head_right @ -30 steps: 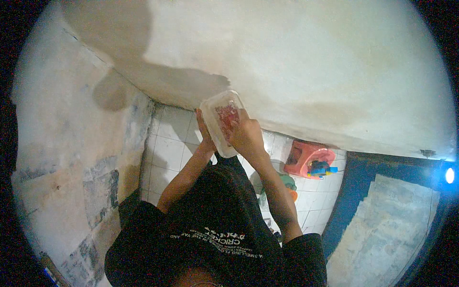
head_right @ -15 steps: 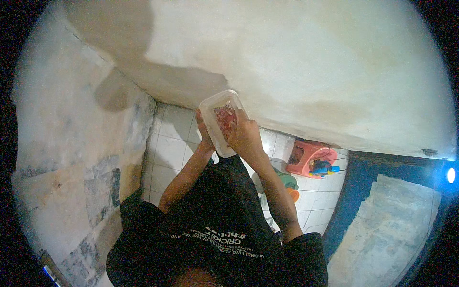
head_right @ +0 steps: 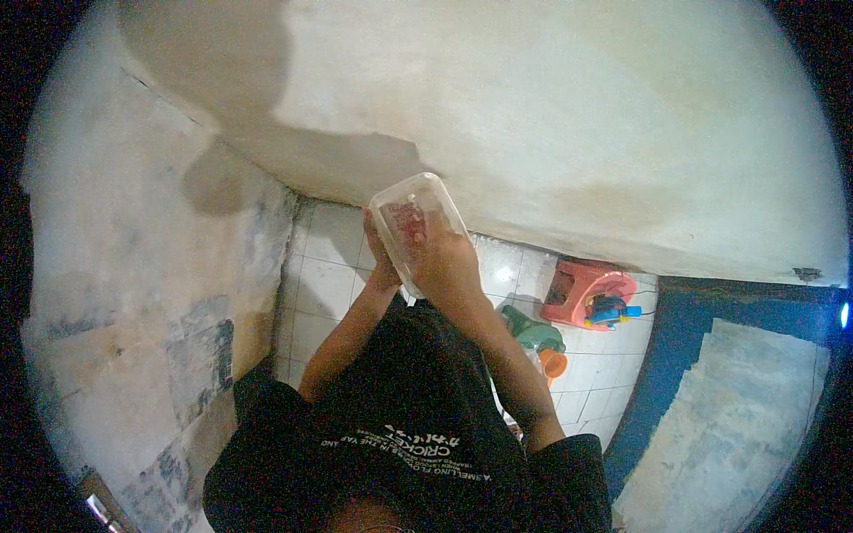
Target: The person applies a white substance to a wall using a pink spreader and refills the spreader from a plastic container.
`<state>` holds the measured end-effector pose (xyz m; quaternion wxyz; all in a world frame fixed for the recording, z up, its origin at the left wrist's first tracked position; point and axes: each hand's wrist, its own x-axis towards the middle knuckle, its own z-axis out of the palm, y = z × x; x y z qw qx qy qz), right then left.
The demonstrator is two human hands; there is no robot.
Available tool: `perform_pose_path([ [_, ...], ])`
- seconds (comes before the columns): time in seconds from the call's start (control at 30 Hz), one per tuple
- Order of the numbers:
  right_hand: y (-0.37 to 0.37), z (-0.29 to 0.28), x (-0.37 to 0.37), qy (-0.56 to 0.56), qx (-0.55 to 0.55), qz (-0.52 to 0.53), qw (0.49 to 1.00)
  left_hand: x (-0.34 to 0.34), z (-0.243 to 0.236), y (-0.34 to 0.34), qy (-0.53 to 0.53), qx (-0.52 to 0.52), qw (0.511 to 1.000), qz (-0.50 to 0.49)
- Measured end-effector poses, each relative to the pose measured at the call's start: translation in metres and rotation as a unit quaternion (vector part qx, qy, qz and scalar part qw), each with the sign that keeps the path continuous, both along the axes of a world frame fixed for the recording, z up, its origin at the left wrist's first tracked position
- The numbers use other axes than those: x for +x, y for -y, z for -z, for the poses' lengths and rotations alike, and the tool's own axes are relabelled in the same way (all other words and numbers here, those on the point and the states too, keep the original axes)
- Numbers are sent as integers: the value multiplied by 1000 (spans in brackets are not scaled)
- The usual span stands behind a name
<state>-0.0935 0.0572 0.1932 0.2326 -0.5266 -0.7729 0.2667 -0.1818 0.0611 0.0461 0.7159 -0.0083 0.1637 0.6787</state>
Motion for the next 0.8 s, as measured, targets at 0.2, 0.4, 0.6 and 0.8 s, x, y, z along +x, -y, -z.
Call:
perform_pose_path([
  [0.2,-4,-6,-4,17,-69,26,997,-6,-2,3,27,40,999,15],
  [0.4,-12,15,-1,55,-11,16,998,-5,-9,1,-6,24,1000,16],
  [0.6,-16,13,-4,23,-24,18,999,-3,-1,-3,21,45,999,18],
  [0.8,-16,9,-2,5,2,16,1000,0,5,-4,-17,45,998,28],
])
